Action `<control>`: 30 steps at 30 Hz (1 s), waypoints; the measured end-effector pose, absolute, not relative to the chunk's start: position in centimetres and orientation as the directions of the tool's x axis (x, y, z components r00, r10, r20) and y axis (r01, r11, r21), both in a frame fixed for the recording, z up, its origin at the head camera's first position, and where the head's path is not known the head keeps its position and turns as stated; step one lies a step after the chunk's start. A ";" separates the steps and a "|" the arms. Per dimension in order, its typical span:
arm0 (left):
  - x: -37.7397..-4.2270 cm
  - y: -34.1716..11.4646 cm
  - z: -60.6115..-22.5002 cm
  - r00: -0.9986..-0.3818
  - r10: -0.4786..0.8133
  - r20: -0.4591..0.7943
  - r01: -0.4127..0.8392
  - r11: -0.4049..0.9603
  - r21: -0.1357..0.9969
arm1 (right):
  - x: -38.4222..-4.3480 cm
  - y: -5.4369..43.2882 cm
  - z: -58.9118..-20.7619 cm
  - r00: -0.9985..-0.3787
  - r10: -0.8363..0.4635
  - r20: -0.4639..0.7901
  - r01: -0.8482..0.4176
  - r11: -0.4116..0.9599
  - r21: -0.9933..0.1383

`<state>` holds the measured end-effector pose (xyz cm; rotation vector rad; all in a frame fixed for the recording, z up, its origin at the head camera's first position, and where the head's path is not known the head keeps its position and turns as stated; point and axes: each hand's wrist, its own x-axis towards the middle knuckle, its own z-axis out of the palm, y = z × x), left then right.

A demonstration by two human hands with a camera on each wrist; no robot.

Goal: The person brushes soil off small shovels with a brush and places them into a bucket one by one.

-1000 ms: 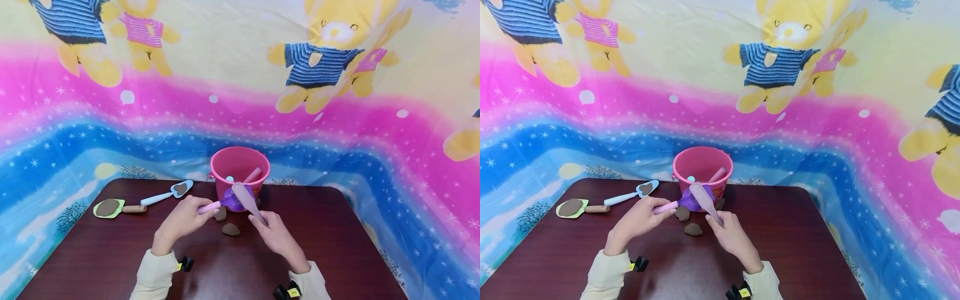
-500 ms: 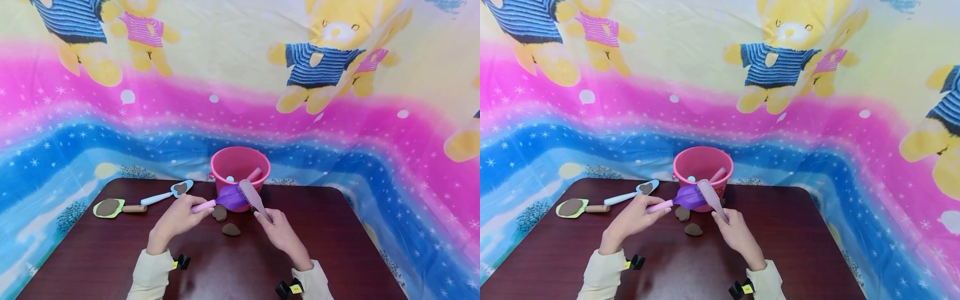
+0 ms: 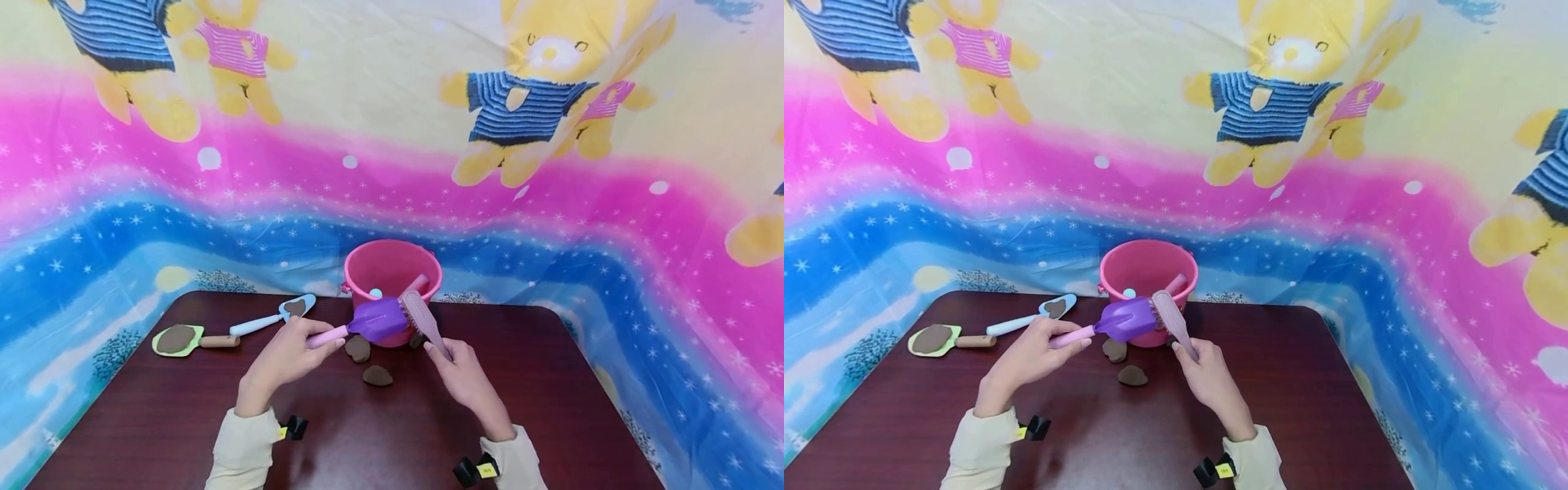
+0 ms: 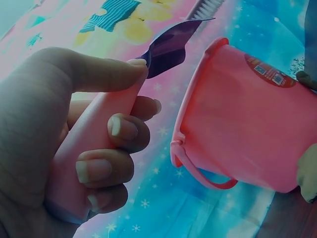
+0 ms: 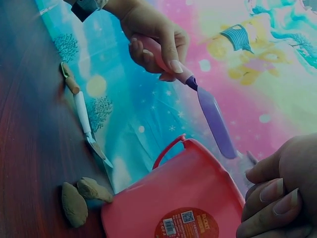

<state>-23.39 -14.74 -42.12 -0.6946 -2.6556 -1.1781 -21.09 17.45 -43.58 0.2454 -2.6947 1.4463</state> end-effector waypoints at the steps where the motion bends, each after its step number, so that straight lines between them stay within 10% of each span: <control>1: -23.4 -14.8 -42.1 -0.881 0.349 0.320 0.471 0.581 0.664 | -21.1 17.5 -43.6 -0.985 -0.100 0.138 -0.170 0.548 -0.819; 30: -23.7 -13.2 -42.5 -0.867 0.391 0.308 0.493 0.593 0.636 | -19.7 15.9 -42.6 -0.968 -0.174 0.182 -0.244 0.475 -0.846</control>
